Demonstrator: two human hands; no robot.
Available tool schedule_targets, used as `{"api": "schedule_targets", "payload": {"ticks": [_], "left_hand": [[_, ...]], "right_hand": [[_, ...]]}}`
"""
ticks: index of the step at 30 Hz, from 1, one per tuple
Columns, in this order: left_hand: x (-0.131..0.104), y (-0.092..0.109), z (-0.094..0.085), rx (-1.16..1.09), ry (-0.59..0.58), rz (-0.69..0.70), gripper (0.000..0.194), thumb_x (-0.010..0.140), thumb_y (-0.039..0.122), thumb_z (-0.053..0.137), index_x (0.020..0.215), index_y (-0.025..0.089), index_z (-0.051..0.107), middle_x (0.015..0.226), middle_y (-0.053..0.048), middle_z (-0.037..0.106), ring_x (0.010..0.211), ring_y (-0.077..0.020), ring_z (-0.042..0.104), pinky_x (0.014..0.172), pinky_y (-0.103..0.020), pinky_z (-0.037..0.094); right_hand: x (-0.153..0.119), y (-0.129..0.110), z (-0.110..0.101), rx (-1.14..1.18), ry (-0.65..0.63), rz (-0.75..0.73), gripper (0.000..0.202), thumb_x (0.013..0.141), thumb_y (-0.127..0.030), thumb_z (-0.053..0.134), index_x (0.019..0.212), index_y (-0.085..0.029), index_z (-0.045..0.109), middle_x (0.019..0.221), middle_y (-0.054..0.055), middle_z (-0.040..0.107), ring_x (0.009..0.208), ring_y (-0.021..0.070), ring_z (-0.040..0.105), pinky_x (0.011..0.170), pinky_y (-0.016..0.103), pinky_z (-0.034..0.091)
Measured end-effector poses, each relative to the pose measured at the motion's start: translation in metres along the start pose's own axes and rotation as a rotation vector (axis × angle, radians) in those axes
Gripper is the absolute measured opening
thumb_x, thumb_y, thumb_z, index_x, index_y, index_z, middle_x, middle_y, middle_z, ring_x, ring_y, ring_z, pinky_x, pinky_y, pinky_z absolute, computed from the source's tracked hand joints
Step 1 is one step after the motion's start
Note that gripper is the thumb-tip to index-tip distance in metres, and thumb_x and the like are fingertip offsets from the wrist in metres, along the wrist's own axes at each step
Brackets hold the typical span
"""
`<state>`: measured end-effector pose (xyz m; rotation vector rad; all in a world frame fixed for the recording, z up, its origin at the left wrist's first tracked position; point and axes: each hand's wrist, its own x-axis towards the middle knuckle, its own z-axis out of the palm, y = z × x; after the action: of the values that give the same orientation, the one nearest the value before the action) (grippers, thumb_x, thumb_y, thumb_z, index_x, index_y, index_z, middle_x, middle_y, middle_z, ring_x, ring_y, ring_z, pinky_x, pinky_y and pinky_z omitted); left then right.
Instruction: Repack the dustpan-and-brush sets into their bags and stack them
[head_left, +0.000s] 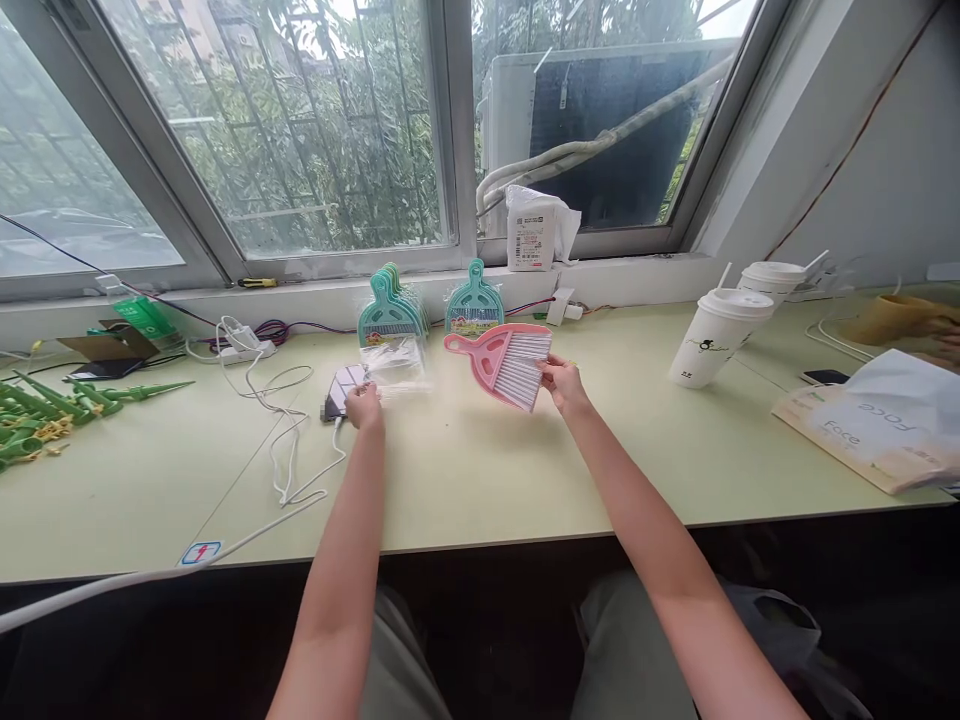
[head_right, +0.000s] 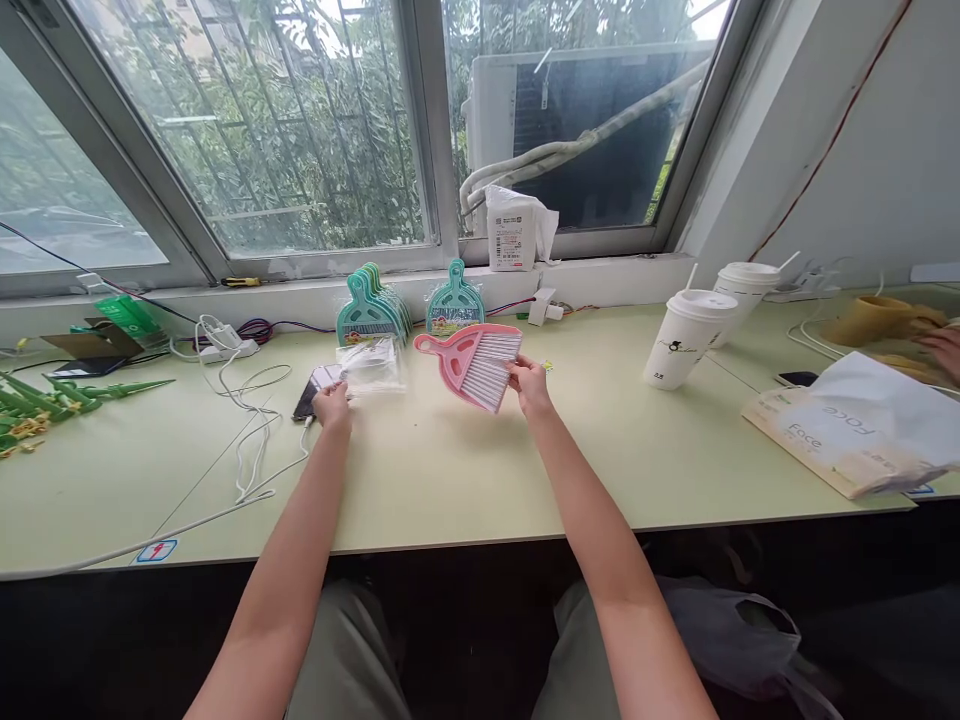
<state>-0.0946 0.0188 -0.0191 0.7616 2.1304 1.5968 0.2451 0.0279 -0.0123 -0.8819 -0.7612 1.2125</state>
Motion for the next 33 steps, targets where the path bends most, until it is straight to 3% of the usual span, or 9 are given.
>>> {"api": "schedule_targets", "payload": {"ticks": [4, 6, 11, 14, 21, 24, 29, 31, 33], "left_hand": [[-0.017, 0.008, -0.005, 0.22, 0.205, 0.277, 0.061, 0.072, 0.019, 0.065, 0.129, 0.015, 0.043, 0.137, -0.022, 0.039, 0.131, -0.0376, 0.033, 0.101, -0.053, 0.033], [-0.033, 0.013, -0.003, 0.288, 0.237, 0.481, 0.059, 0.076, 0.017, 0.061, 0.131, 0.017, 0.04, 0.142, -0.021, 0.031, 0.133, -0.038, 0.027, 0.102, -0.056, 0.03], [-0.056, 0.017, 0.008, 0.047, -0.148, 0.732, 0.038, 0.085, 0.011, 0.04, 0.121, 0.02, 0.046, 0.117, -0.012, 0.053, 0.107, -0.0227, 0.053, 0.094, -0.039, 0.041], [-0.061, 0.014, 0.018, -0.075, -0.318, 0.735, 0.036, 0.084, 0.012, 0.042, 0.118, 0.021, 0.046, 0.103, -0.008, 0.058, 0.092, -0.0179, 0.057, 0.084, -0.032, 0.045], [-0.07, 0.011, 0.03, -0.199, -0.51, 0.605, 0.04, 0.074, 0.016, 0.059, 0.111, 0.022, 0.044, 0.09, -0.003, 0.061, 0.073, -0.0144, 0.059, 0.073, -0.03, 0.045], [-0.076, 0.011, 0.037, -0.307, -0.623, 0.476, 0.037, 0.079, 0.027, 0.059, 0.111, 0.021, 0.042, 0.094, -0.005, 0.061, 0.078, -0.0152, 0.061, 0.079, -0.032, 0.046], [-0.094, 0.01, 0.045, -0.471, -0.983, 0.141, 0.043, 0.087, 0.05, 0.048, 0.117, 0.021, 0.04, 0.118, -0.01, 0.057, 0.101, -0.0194, 0.06, 0.086, -0.034, 0.048], [-0.099, 0.011, 0.044, -0.436, -0.972, 0.142, 0.043, 0.085, 0.047, 0.053, 0.118, 0.021, 0.042, 0.118, -0.009, 0.057, 0.101, -0.0203, 0.059, 0.083, -0.034, 0.049], [-0.104, 0.013, 0.041, -0.391, -0.849, 0.248, 0.036, 0.086, 0.044, 0.051, 0.113, 0.019, 0.048, 0.109, -0.007, 0.06, 0.097, -0.0197, 0.059, 0.083, -0.033, 0.048]], "right_hand": [[0.0, 0.002, -0.003, 0.036, 0.034, 0.04, 0.016, 0.065, -0.008, 0.07, 0.078, -0.016, 0.067, 0.082, 0.004, 0.071, 0.075, 0.016, 0.066, 0.079, 0.033, 0.058], [-0.001, 0.003, -0.001, 0.036, 0.031, 0.058, 0.016, 0.066, -0.007, 0.069, 0.079, -0.016, 0.067, 0.082, 0.004, 0.071, 0.075, 0.0157, 0.067, 0.081, 0.033, 0.058], [-0.003, 0.006, 0.001, 0.01, -0.003, 0.067, 0.016, 0.068, -0.008, 0.068, 0.081, -0.017, 0.067, 0.085, 0.004, 0.071, 0.078, 0.0161, 0.067, 0.083, 0.032, 0.058], [-0.004, 0.009, 0.003, -0.001, -0.01, 0.069, 0.016, 0.067, -0.009, 0.069, 0.08, -0.017, 0.067, 0.086, 0.004, 0.071, 0.081, 0.0173, 0.068, 0.082, 0.033, 0.059], [-0.006, 0.02, 0.008, 0.013, -0.008, 0.112, 0.02, 0.065, -0.008, 0.073, 0.082, -0.016, 0.067, 0.086, 0.005, 0.071, 0.081, 0.0185, 0.068, 0.08, 0.033, 0.059], [-0.01, 0.025, 0.012, 0.026, -0.032, 0.093, 0.018, 0.066, -0.01, 0.071, 0.083, -0.016, 0.067, 0.087, 0.005, 0.071, 0.083, 0.018, 0.068, 0.081, 0.032, 0.058], [-0.019, 0.034, 0.022, -0.078, -0.175, 0.036, 0.021, 0.071, -0.018, 0.068, 0.091, -0.019, 0.064, 0.099, 0.006, 0.068, 0.093, 0.0194, 0.064, 0.084, 0.034, 0.056], [-0.022, 0.035, 0.024, -0.233, -0.154, -0.014, 0.028, 0.075, -0.021, 0.063, 0.103, -0.021, 0.059, 0.108, 0.006, 0.064, 0.097, 0.0196, 0.062, 0.084, 0.036, 0.054], [-0.026, 0.03, 0.026, -0.459, -0.005, -0.224, 0.036, 0.08, -0.024, 0.055, 0.116, -0.024, 0.051, 0.119, 0.008, 0.057, 0.104, 0.0204, 0.058, 0.087, 0.04, 0.051]]}}
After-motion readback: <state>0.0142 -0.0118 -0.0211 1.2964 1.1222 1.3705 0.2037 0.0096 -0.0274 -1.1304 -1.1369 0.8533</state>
